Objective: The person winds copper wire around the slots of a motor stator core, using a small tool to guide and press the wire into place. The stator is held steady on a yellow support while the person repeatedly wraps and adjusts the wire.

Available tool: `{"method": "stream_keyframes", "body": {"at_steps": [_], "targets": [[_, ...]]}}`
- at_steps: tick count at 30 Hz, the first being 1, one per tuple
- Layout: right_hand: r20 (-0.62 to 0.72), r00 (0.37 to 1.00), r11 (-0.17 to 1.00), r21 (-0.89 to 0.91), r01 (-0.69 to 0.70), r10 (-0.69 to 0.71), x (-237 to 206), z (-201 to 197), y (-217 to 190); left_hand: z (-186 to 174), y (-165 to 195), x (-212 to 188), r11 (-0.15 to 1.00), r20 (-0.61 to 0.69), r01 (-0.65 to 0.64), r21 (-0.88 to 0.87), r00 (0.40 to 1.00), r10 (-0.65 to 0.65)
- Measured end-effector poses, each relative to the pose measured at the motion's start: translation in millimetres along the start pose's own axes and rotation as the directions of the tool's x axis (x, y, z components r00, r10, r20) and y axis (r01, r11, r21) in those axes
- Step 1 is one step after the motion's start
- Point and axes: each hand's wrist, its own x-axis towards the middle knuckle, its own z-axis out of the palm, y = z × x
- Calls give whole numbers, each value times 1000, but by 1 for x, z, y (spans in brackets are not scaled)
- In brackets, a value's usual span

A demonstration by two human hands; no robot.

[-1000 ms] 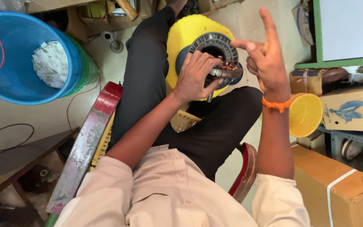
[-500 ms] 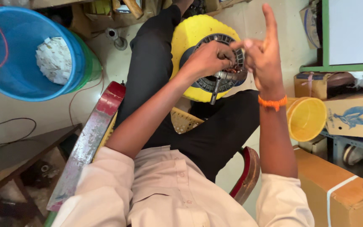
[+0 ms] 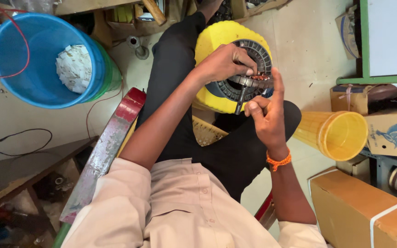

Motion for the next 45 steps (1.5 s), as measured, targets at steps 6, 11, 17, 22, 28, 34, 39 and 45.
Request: {"method": "stream_keyframes", "body": {"at_steps": [6, 11, 17, 22, 28, 34, 39, 45], "targets": [[7, 1000, 1000, -1, 18, -18, -7, 12, 16, -3, -5, -1, 1000, 25, 5, 22, 1000, -5], [-193, 977, 994, 76, -80, 93, -33, 26, 33, -4, 1, -5, 995, 8, -77, -55, 997, 78], [-281, 920, 955, 192, -225, 274, -64, 25, 49, 30, 29, -46, 937, -244, -144, 319, 943, 228], [-306, 927, 929, 357, -100, 217, -59, 2, 32, 55, 26, -52, 888, -339, -85, 453, 904, 260], [-257, 961, 980, 193, -56, 105, -27, -28, 5, 55, 6, -54, 831, -348, -165, 531, 852, 392], [-77, 997, 999, 39, -15, 18, 19, -45, -8, 58, 0, -55, 794, -346, -169, 584, 833, 432], [44, 996, 994, 68, -85, 82, 47, -54, -9, 58, 1, -55, 799, -360, -167, 578, 826, 433], [200, 969, 959, 214, -186, 143, 62, -73, -5, 58, -2, -53, 781, -348, -171, 601, 823, 448]]}}
